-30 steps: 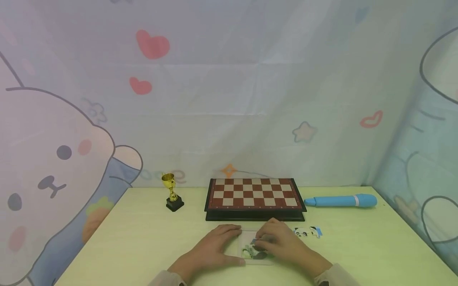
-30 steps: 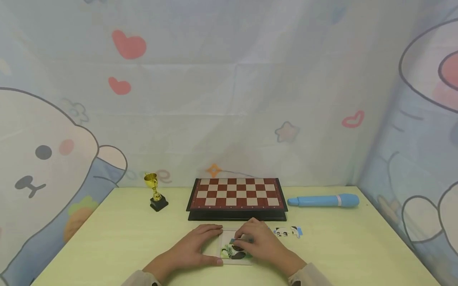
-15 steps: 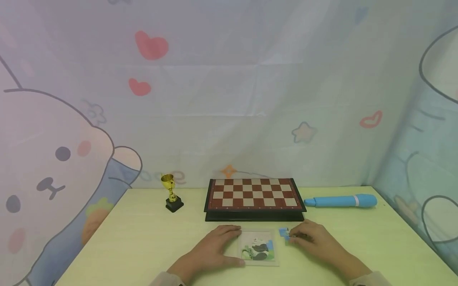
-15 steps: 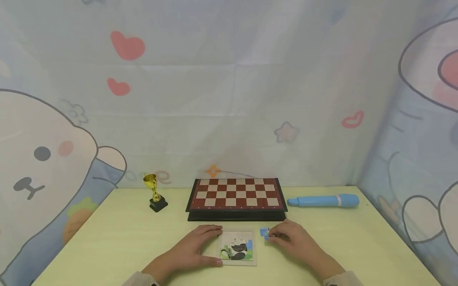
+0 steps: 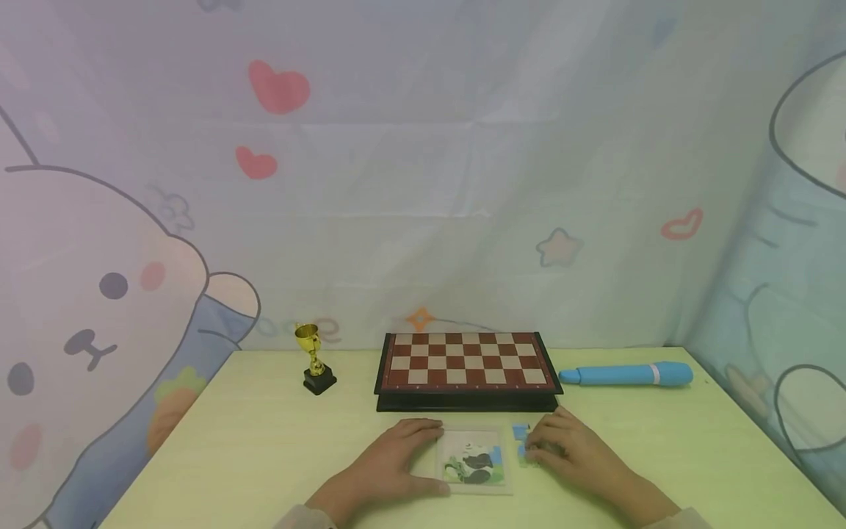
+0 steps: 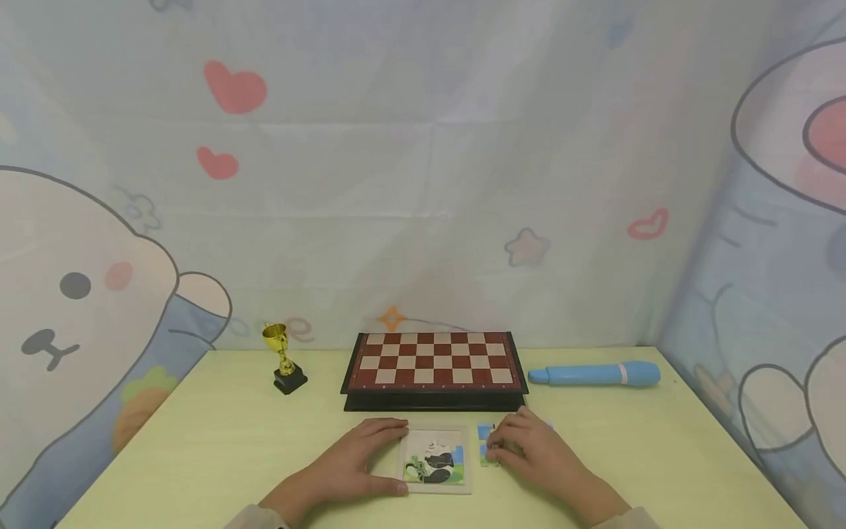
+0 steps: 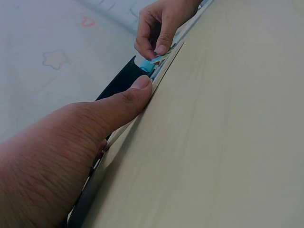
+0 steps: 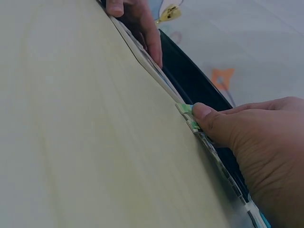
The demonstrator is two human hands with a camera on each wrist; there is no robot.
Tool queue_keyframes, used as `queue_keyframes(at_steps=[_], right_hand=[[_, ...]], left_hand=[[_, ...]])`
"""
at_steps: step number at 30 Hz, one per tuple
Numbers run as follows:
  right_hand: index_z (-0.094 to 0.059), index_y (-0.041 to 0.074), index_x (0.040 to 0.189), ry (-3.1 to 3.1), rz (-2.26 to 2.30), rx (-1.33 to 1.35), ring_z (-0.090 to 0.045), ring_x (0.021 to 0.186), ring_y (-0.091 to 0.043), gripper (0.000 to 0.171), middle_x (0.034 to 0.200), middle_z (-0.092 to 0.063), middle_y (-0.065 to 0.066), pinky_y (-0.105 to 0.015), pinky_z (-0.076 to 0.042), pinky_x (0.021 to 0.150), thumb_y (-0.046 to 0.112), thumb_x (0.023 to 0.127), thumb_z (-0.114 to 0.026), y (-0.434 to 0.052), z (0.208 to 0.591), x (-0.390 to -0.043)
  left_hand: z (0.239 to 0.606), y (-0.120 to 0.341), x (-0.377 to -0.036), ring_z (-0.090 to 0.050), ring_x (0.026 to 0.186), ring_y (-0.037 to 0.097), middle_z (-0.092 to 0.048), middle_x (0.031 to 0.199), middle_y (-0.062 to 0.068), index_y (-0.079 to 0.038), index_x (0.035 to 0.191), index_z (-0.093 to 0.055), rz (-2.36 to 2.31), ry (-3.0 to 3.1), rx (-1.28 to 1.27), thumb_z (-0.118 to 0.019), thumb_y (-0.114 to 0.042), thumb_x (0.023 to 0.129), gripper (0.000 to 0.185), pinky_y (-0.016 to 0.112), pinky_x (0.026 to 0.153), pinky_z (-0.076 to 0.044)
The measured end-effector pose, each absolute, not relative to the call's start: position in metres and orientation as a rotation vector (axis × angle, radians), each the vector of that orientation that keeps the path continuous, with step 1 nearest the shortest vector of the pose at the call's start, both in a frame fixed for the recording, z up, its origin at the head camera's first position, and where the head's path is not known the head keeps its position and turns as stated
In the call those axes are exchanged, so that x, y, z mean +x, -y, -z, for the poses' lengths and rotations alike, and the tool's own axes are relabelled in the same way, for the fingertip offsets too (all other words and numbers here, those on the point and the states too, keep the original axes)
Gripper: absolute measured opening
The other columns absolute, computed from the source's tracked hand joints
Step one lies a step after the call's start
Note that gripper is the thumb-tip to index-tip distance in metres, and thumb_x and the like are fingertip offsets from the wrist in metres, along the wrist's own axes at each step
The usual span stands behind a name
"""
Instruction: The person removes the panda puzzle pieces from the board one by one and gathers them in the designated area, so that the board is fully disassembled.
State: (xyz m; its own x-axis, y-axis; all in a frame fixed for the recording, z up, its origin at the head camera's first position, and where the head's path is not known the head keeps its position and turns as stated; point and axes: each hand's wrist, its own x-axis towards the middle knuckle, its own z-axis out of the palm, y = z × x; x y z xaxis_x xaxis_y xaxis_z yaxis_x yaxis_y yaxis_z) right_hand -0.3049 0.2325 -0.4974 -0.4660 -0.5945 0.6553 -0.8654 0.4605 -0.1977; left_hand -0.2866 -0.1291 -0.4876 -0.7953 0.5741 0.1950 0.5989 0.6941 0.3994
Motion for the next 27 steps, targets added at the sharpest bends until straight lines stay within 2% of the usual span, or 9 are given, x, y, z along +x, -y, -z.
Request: queue_keyframes(at_steps=[3, 6, 8, 17, 27], right_hand=[[-0.072, 0.028, 0.097, 2.245, -0.687, 1.187, -0.053, 0.092, -0.002, 0.015, 0.1, -0.062, 0.021, -0.012, -0.037, 0.102, 0.022, 0.086, -0.08, -0.2316, 0.4971, -0.3039], [-0.071, 0.027, 0.096, 2.248, -0.682, 1.183, -0.048, 0.091, -0.003, 0.015, 0.099, -0.062, 0.02, -0.017, -0.045, 0.078, 0.022, 0.086, -0.081, -0.231, 0.4975, -0.3044], [-0.071, 0.028, 0.096, 2.256, -0.682, 1.181, -0.048, 0.091, -0.002, 0.014, 0.099, -0.062, 0.02, -0.02, -0.047, 0.076, 0.023, 0.086, -0.08, -0.231, 0.4984, -0.3047], [-0.071, 0.031, 0.095, 2.267, -0.673, 1.175, -0.05, 0.091, 0.0, 0.014, 0.098, -0.063, 0.022, -0.02, -0.047, 0.076, 0.024, 0.086, -0.08, -0.232, 0.503, -0.303], [-0.072, 0.027, 0.095, 2.225, -0.687, 1.209, -0.049, 0.089, -0.002, 0.015, 0.097, -0.063, 0.02, -0.017, -0.045, 0.073, 0.02, 0.085, -0.081, -0.2301, 0.4974, -0.3034]], left_hand=[[0.4861, 0.1289, -0.2862, -0.036, 0.144, 0.016, -0.042, 0.155, -0.01, -0.024, 0.148, -0.051, 0.705, 2.836, -0.983, -0.06, -0.08, 0.08, 0.089, 0.051, 0.116, -0.034], [0.4852, 0.1288, -0.2859, -0.036, 0.144, 0.017, -0.042, 0.155, -0.01, -0.024, 0.148, -0.051, 0.711, 2.839, -0.983, -0.061, -0.08, 0.08, 0.089, 0.051, 0.116, -0.034], [0.4852, 0.1287, -0.2858, -0.037, 0.144, 0.017, -0.042, 0.155, -0.01, -0.024, 0.148, -0.051, 0.71, 2.841, -0.982, -0.061, -0.079, 0.08, 0.089, 0.051, 0.116, -0.034], [0.4886, 0.1291, -0.2846, -0.038, 0.143, 0.019, -0.043, 0.155, -0.007, -0.022, 0.148, -0.051, 0.677, 2.832, -1.005, -0.059, -0.081, 0.08, 0.09, 0.052, 0.114, -0.036], [0.4865, 0.1291, -0.2858, -0.038, 0.143, 0.019, -0.042, 0.155, -0.008, -0.023, 0.149, -0.05, 0.68, 2.841, -0.991, -0.059, -0.081, 0.08, 0.09, 0.051, 0.115, -0.035]])
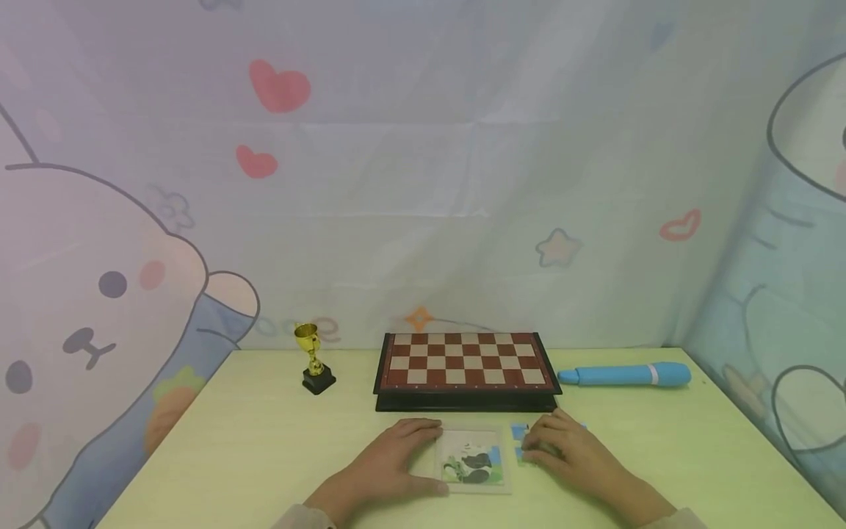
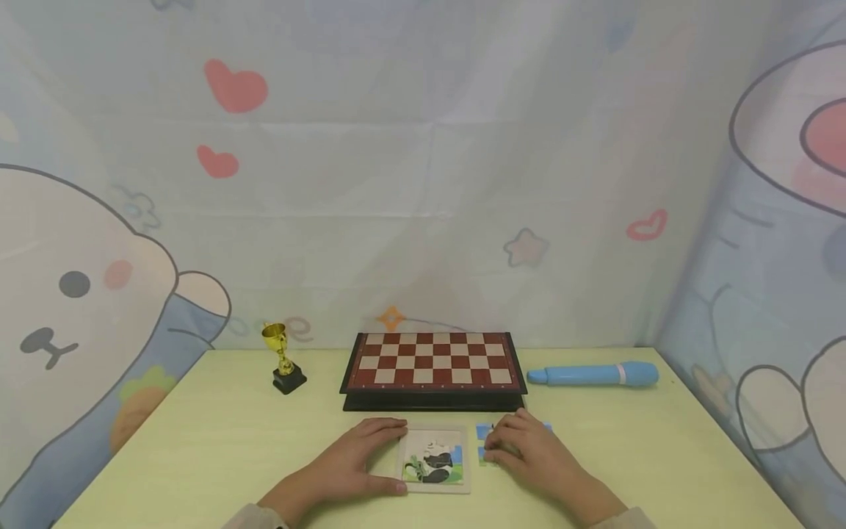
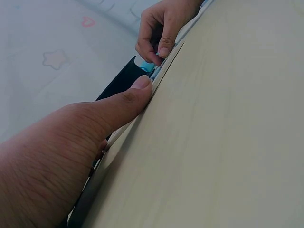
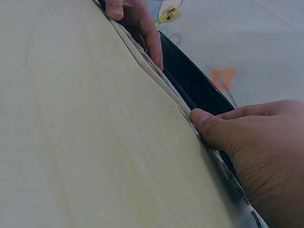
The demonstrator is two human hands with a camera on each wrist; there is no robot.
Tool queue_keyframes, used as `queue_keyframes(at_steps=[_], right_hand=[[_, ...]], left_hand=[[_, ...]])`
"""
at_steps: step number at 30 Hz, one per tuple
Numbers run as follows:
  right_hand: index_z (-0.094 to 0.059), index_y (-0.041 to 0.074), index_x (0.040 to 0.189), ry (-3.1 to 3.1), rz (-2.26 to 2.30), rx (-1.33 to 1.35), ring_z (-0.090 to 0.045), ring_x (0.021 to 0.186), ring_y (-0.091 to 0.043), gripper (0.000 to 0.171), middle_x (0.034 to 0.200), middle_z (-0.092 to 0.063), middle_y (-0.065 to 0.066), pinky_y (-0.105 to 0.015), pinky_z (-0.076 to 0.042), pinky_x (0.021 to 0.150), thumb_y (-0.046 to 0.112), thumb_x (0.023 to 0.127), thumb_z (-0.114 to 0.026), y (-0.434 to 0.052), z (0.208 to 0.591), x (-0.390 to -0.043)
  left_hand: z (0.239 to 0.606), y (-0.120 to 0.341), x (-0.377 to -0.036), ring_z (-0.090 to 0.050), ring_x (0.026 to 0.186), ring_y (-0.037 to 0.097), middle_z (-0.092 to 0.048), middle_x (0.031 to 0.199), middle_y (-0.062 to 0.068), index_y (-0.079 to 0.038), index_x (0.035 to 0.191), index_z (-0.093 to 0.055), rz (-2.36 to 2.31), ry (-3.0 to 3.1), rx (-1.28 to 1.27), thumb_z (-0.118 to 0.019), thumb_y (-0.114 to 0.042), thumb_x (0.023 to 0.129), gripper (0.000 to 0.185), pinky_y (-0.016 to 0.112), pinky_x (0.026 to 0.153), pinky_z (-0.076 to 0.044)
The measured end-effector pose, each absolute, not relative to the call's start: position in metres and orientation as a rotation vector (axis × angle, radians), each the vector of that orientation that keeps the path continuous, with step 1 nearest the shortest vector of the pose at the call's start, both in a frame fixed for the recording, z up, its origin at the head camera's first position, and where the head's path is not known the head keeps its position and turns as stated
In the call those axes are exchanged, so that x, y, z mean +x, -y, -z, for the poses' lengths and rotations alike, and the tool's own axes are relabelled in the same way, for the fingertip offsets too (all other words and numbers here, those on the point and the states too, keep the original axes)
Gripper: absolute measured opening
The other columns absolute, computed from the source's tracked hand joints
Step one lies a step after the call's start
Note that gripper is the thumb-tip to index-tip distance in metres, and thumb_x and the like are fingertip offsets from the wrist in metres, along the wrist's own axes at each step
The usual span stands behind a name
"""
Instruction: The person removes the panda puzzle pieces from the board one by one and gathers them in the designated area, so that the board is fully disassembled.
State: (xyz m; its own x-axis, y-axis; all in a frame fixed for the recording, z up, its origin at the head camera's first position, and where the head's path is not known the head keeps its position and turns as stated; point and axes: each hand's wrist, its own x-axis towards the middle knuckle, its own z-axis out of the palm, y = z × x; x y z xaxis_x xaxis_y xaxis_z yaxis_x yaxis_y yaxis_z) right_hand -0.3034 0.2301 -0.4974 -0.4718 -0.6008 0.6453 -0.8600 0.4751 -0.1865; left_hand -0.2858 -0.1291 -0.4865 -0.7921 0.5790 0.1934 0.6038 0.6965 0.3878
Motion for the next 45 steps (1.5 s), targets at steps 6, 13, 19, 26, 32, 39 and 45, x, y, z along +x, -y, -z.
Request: queue_keyframes(at_steps=[6, 13, 19, 26, 32, 39, 45], right_hand=[[-0.071, 0.028, 0.097, 2.234, -0.74, 1.205, -0.052, 0.091, -0.003, 0.017, 0.099, -0.064, 0.02, -0.019, -0.047, 0.075, 0.017, 0.087, -0.08, -0.23, 0.499, -0.302], [-0.07, 0.033, 0.099, 2.264, -0.833, 1.145, -0.056, 0.091, 0.001, 0.016, 0.1, -0.065, 0.022, -0.03, -0.053, 0.085, 0.02, 0.092, -0.076, -0.207, 0.503, -0.301], [-0.07, 0.028, 0.106, 2.343, -0.804, 1.267, -0.054, 0.098, -0.001, 0.01, 0.105, -0.064, 0.021, -0.026, -0.053, 0.082, 0.032, 0.097, -0.069, -0.168, 0.498, -0.307], [-0.069, 0.025, 0.11, 2.436, -0.727, 1.27, -0.05, 0.1, -0.003, 0.026, 0.11, -0.061, 0.017, -0.028, -0.052, 0.084, 0.044, 0.093, -0.071, -0.155, 0.497, -0.316], [-0.067, 0.025, 0.107, 2.464, -0.711, 1.249, -0.048, 0.098, -0.003, 0.027, 0.108, -0.059, 0.017, -0.028, -0.051, 0.084, 0.047, 0.092, -0.07, -0.155, 0.495, -0.314], [-0.065, 0.025, 0.109, 2.512, -0.698, 1.2, -0.046, 0.097, -0.003, 0.029, 0.107, -0.058, 0.017, -0.027, -0.051, 0.086, 0.048, 0.092, -0.07, -0.152, 0.49, -0.311], [-0.063, 0.025, 0.111, 2.509, -0.753, 1.185, -0.048, 0.099, -0.003, 0.031, 0.108, -0.058, 0.018, -0.028, -0.052, 0.086, 0.046, 0.09, -0.073, -0.152, 0.487, -0.311]], left_hand=[[0.489, 0.129, -0.286, -0.037, 0.143, 0.017, -0.041, 0.156, -0.009, -0.024, 0.149, -0.05, 0.684, 2.846, -0.987, -0.057, -0.083, 0.079, 0.092, 0.05, 0.116, -0.035], [0.492, 0.127, -0.284, -0.037, 0.143, 0.018, -0.041, 0.156, -0.01, -0.025, 0.149, -0.05, 0.706, 2.855, -0.984, -0.058, -0.082, 0.079, 0.09, 0.052, 0.116, -0.034], [0.492, 0.129, -0.283, -0.038, 0.143, 0.018, -0.042, 0.155, -0.01, -0.025, 0.148, -0.051, 0.713, 2.855, -0.978, -0.058, -0.082, 0.08, 0.09, 0.051, 0.115, -0.036], [0.491, 0.128, -0.284, -0.038, 0.142, 0.017, -0.043, 0.154, -0.01, -0.024, 0.148, -0.051, 0.709, 2.845, -0.994, -0.057, -0.081, 0.08, 0.088, 0.05, 0.115, -0.036], [0.492, 0.128, -0.286, -0.038, 0.143, 0.016, -0.042, 0.154, -0.011, -0.025, 0.148, -0.051, 0.709, 2.853, -0.989, -0.057, -0.082, 0.08, 0.089, 0.049, 0.115, -0.036], [0.491, 0.129, -0.288, -0.038, 0.143, 0.016, -0.042, 0.154, -0.012, -0.025, 0.148, -0.051, 0.685, 2.837, -0.994, -0.056, -0.083, 0.08, 0.089, 0.049, 0.115, -0.037], [0.49, 0.13, -0.29, -0.038, 0.142, 0.016, -0.042, 0.154, -0.013, -0.026, 0.148, -0.051, 0.692, 2.837, -0.995, -0.056, -0.083, 0.08, 0.089, 0.049, 0.114, -0.037]])
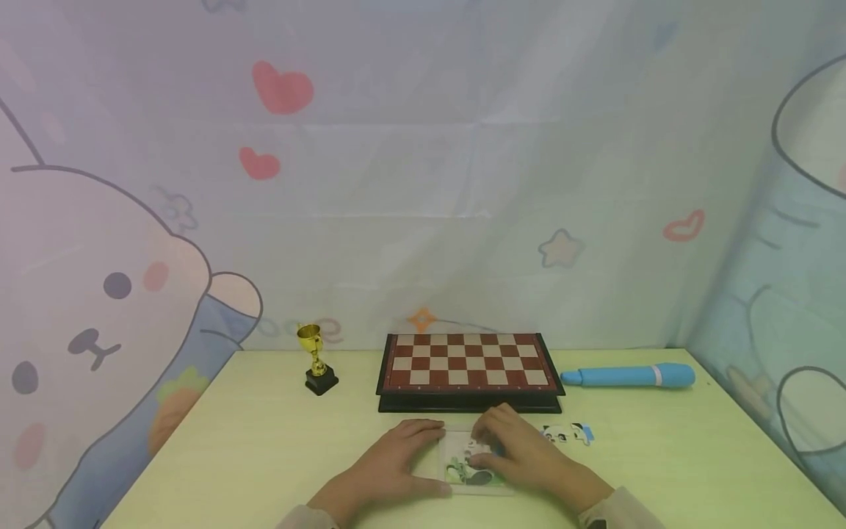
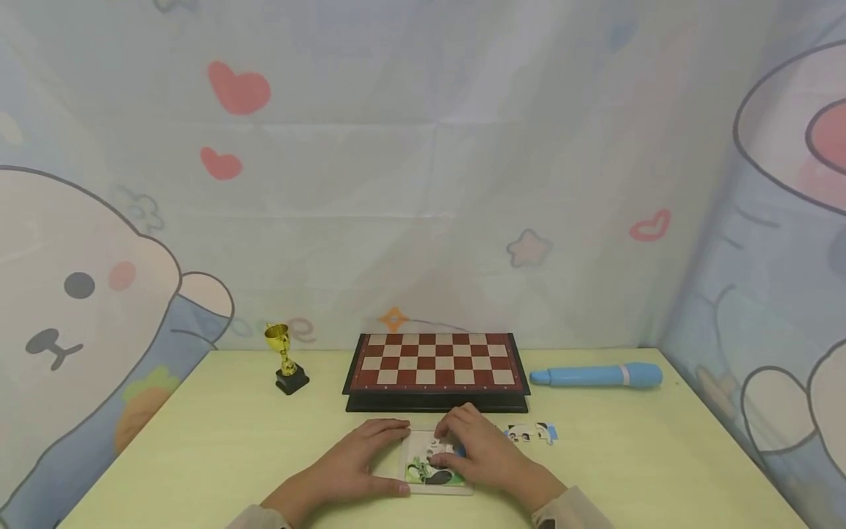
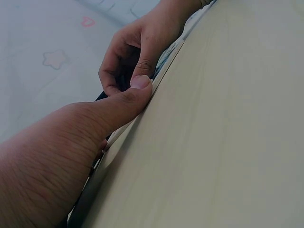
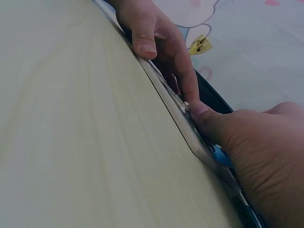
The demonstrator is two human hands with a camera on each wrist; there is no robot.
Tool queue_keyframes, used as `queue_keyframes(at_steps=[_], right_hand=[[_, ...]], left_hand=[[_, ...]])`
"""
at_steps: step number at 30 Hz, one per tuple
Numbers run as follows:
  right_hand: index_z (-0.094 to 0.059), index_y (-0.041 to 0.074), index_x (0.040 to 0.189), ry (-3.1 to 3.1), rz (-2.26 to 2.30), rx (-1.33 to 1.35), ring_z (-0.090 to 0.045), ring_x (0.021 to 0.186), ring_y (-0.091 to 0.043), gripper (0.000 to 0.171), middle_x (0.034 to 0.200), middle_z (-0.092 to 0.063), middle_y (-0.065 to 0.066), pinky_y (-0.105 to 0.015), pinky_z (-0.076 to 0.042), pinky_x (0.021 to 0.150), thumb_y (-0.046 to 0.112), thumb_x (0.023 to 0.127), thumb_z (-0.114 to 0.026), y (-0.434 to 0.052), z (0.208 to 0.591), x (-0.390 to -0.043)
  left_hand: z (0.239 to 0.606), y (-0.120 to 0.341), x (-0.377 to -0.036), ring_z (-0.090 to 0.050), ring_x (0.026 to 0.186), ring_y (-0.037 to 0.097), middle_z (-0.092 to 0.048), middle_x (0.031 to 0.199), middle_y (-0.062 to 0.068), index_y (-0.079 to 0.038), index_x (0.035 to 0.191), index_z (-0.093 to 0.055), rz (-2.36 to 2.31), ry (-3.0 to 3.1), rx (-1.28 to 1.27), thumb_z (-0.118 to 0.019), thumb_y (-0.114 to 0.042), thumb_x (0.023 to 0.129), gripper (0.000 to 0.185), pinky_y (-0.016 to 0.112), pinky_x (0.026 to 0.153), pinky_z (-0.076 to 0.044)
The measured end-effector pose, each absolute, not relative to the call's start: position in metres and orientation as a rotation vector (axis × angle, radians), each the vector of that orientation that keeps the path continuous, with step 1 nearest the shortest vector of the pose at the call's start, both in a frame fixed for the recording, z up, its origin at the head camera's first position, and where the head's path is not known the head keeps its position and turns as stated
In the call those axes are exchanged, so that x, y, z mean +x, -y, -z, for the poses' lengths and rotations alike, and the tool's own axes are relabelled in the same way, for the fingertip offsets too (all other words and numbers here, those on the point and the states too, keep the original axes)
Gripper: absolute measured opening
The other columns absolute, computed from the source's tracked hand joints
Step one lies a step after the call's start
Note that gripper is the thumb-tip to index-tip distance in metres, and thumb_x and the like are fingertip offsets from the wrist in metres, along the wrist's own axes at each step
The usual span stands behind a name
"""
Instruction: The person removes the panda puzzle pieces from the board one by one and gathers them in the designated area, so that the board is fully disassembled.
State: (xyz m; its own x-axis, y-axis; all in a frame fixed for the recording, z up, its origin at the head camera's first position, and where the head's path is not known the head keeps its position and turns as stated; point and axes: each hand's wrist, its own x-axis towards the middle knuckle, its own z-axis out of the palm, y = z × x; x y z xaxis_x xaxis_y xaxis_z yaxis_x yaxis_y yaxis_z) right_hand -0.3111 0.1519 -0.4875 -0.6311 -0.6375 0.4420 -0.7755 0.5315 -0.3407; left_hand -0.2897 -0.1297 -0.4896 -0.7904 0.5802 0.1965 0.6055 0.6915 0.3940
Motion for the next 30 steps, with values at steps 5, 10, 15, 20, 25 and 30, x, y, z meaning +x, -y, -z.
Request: queue_keyframes(at_steps=[5, 10, 15, 20, 25, 30], right_hand=[[-0.063, 0.026, 0.112, 2.55, -0.839, 1.152, -0.052, 0.099, -0.002, 0.033, 0.108, -0.056, 0.019, -0.029, -0.054, 0.086, 0.048, 0.09, -0.072, -0.1531, 0.4888, -0.3091], [-0.065, 0.024, 0.119, 2.531, -0.85, 1.184, -0.051, 0.096, -0.003, 0.038, 0.11, -0.058, 0.019, -0.026, -0.053, 0.082, 0.048, 0.09, -0.071, -0.1537, 0.4905, -0.3095], [-0.07, 0.018, 0.12, 2.421, -0.823, 1.293, -0.046, 0.091, -0.004, 0.036, 0.112, -0.066, 0.016, -0.022, -0.049, 0.076, 0.039, 0.091, -0.072, -0.1529, 0.4888, -0.3122], [-0.07, 0.017, 0.121, 2.418, -0.853, 1.328, -0.056, 0.099, -0.005, 0.035, 0.115, -0.067, 0.013, -0.027, -0.054, 0.084, 0.036, 0.092, -0.073, -0.1525, 0.4853, -0.3136], [-0.069, 0.016, 0.12, 2.387, -0.904, 1.36, -0.061, 0.09, -0.006, 0.034, 0.108, -0.066, 0.012, -0.026, -0.056, 0.08, 0.033, 0.091, -0.074, -0.1521, 0.4878, -0.3147], [-0.068, 0.015, 0.12, 2.384, -0.973, 1.377, -0.053, 0.076, -0.002, 0.035, 0.092, -0.059, 0.016, -0.018, -0.051, 0.067, 0.033, 0.091, -0.073, -0.1527, 0.4907, -0.3152]], left_hand=[[0.4892, 0.1297, -0.288, -0.038, 0.142, 0.016, -0.041, 0.154, -0.014, -0.027, 0.148, -0.05, 0.71, 2.852, -0.99, -0.057, -0.083, 0.08, 0.089, 0.05, 0.114, -0.037], [0.488, 0.1295, -0.2859, -0.038, 0.142, 0.016, -0.042, 0.154, -0.013, -0.026, 0.148, -0.051, 0.713, 2.855, -0.987, -0.058, -0.082, 0.08, 0.089, 0.05, 0.114, -0.037], [0.4857, 0.1295, -0.2864, -0.038, 0.143, 0.017, -0.042, 0.154, -0.012, -0.026, 0.148, -0.051, 0.712, 2.85, -0.986, -0.057, -0.082, 0.08, 0.088, 0.051, 0.114, -0.037], [0.4847, 0.1297, -0.2889, -0.039, 0.142, 0.017, -0.043, 0.154, -0.012, -0.025, 0.148, -0.051, 0.71, 2.844, -0.987, -0.057, -0.082, 0.079, 0.089, 0.05, 0.115, -0.037], [0.4873, 0.1296, -0.2894, -0.038, 0.142, 0.016, -0.042, 0.154, -0.012, -0.026, 0.148, -0.051, 0.721, 2.845, -0.983, -0.058, -0.082, 0.079, 0.089, 0.051, 0.115, -0.036], [0.4883, 0.1299, -0.2887, -0.038, 0.143, 0.017, -0.042, 0.154, -0.011, -0.025, 0.148, -0.051, 0.713, 2.845, -0.99, -0.058, -0.081, 0.08, 0.089, 0.051, 0.115, -0.036]])
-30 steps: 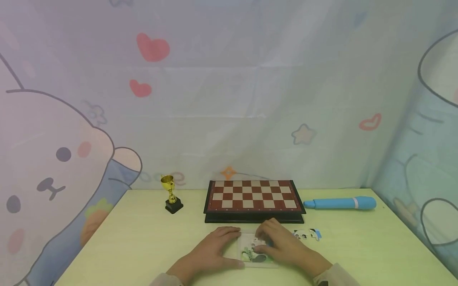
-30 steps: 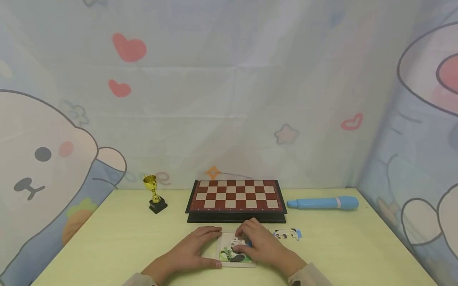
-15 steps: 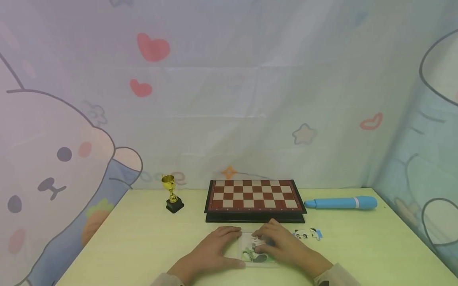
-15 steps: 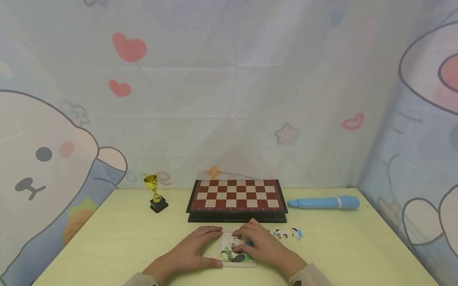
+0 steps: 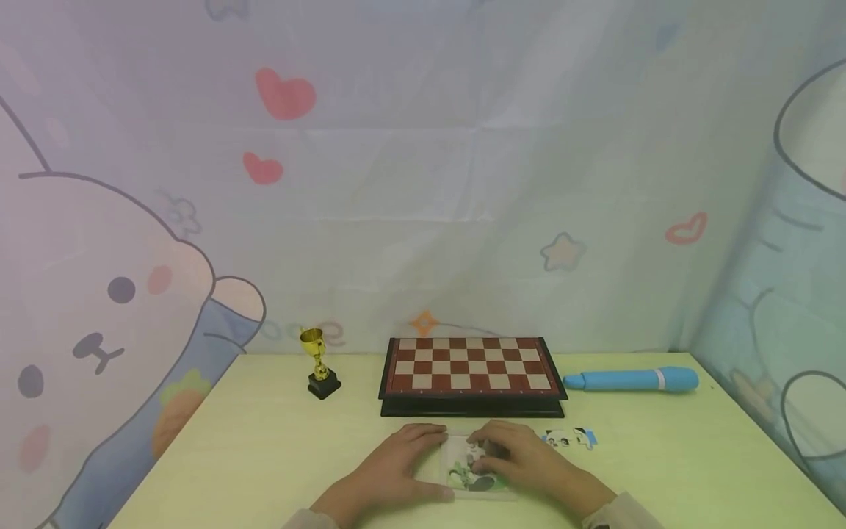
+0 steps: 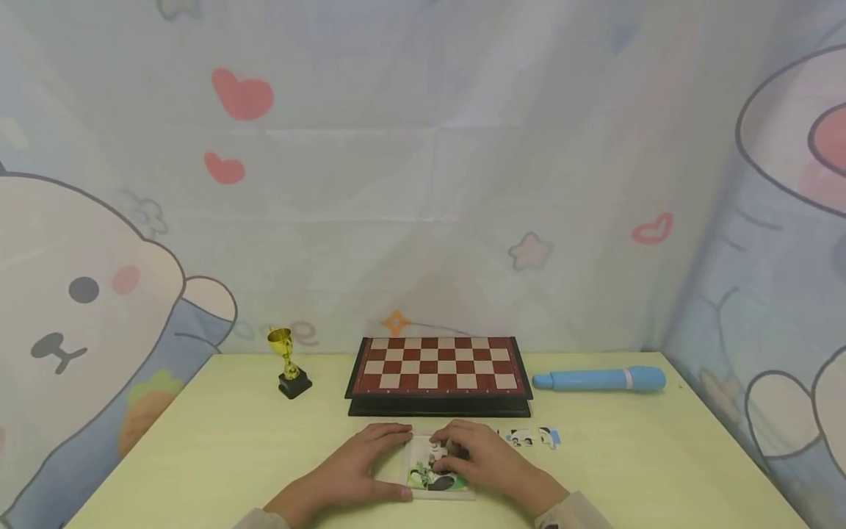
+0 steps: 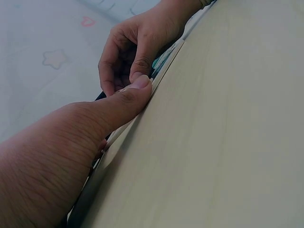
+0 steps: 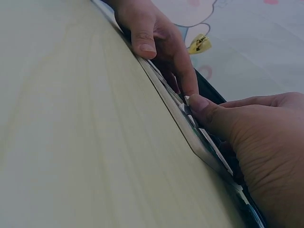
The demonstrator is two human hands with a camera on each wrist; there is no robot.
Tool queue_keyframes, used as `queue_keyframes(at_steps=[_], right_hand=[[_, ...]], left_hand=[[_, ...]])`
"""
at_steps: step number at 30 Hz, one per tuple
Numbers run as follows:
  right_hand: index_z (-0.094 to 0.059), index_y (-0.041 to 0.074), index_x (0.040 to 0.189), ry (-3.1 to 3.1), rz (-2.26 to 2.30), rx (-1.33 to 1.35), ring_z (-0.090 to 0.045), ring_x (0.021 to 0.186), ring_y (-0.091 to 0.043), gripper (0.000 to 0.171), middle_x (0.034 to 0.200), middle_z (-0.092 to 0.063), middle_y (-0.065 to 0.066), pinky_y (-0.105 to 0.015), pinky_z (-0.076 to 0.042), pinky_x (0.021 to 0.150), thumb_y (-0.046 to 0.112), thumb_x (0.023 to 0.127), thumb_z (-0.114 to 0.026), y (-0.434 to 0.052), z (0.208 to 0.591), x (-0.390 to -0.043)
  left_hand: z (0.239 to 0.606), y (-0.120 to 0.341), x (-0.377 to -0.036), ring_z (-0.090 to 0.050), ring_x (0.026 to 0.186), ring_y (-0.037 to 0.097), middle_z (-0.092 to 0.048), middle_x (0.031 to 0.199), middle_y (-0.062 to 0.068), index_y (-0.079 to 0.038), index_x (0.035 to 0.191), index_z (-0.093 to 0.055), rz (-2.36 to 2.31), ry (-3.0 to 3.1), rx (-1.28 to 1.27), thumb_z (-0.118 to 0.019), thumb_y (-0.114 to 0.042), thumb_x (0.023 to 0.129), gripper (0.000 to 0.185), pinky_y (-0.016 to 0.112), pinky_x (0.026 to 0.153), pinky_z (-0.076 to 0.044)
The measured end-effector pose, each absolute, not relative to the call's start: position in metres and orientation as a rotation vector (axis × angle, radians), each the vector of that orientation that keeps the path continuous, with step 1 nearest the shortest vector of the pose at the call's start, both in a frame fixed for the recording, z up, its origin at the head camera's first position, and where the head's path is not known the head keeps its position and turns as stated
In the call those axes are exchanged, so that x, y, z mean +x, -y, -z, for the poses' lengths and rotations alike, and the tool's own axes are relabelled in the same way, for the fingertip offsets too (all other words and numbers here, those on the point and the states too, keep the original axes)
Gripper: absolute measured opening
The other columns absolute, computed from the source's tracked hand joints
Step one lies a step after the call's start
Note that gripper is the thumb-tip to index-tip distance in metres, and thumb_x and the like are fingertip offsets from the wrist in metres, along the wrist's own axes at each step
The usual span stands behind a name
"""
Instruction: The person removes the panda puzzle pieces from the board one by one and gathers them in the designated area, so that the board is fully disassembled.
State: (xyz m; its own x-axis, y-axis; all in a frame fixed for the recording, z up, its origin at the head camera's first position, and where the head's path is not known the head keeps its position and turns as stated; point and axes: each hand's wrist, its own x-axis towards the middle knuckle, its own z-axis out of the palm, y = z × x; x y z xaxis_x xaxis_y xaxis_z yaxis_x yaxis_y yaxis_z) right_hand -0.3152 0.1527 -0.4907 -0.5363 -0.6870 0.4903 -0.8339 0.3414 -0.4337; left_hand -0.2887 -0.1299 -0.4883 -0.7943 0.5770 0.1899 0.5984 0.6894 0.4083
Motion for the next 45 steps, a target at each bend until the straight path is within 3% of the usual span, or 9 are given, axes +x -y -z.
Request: queue_keyframes(at_steps=[13, 22, 31, 37, 41, 45], right_hand=[[-0.068, 0.016, 0.119, 2.378, -1.075, 1.361, -0.057, 0.075, 0.0, 0.029, 0.097, -0.066, 0.016, -0.02, -0.053, 0.065, 0.028, 0.094, -0.073, -0.152, 0.489, -0.314], [-0.067, 0.017, 0.117, 2.386, -1.136, 1.376, -0.067, 0.086, -0.001, 0.022, 0.1, -0.07, 0.015, -0.025, -0.059, 0.074, 0.026, 0.097, -0.069, -0.152, 0.491, -0.311], [-0.066, 0.015, 0.119, 2.392, -1.16, 1.309, -0.068, 0.082, -0.002, 0.025, 0.093, -0.071, 0.014, -0.026, -0.06, 0.075, 0.026, 0.096, -0.07, -0.152, 0.486, -0.308], [-0.072, 0.015, 0.115, 2.402, -1.322, 1.199, -0.07, 0.087, -0.006, 0.024, 0.105, -0.075, 0.004, -0.028, -0.06, 0.078, 0.028, 0.095, -0.07, -0.155, 0.488, -0.307], [-0.073, 0.016, 0.117, 2.403, -1.353, 1.133, -0.069, 0.089, -0.008, 0.026, 0.108, -0.074, 0.001, -0.028, -0.06, 0.077, 0.029, 0.094, -0.07, -0.163, 0.485, -0.305], [-0.072, 0.014, 0.117, 2.409, -1.345, 1.077, -0.067, 0.083, -0.008, 0.028, 0.1, -0.074, 0.004, -0.027, -0.058, 0.07, 0.027, 0.093, -0.072, -0.179, 0.482, -0.306]], left_hand=[[0.487, 0.13, -0.288, -0.037, 0.143, 0.016, -0.041, 0.155, -0.012, -0.025, 0.148, -0.05, 0.708, 2.849, -0.985, -0.058, -0.081, 0.08, 0.088, 0.051, 0.115, -0.036], [0.488, 0.129, -0.285, -0.037, 0.143, 0.018, -0.041, 0.155, -0.011, -0.025, 0.149, -0.05, 0.714, 2.856, -0.98, -0.058, -0.081, 0.081, 0.088, 0.053, 0.114, -0.036], [0.488, 0.129, -0.286, -0.037, 0.143, 0.017, -0.041, 0.155, -0.012, -0.026, 0.149, -0.05, 0.701, 2.86, -0.977, -0.057, -0.082, 0.08, 0.089, 0.051, 0.115, -0.036], [0.488, 0.129, -0.285, -0.037, 0.143, 0.017, -0.042, 0.155, -0.01, -0.024, 0.149, -0.051, 0.71, 2.857, -0.99, -0.059, -0.081, 0.08, 0.09, 0.051, 0.115, -0.036], [0.488, 0.13, -0.285, -0.037, 0.143, 0.017, -0.042, 0.155, -0.009, -0.023, 0.148, -0.051, 0.701, 2.843, -0.996, -0.06, -0.079, 0.08, 0.089, 0.05, 0.115, -0.036], [0.487, 0.13, -0.285, -0.037, 0.143, 0.016, -0.041, 0.156, -0.01, -0.022, 0.149, -0.05, 0.683, 2.821, -1.007, -0.059, -0.079, 0.081, 0.089, 0.049, 0.116, -0.035]])
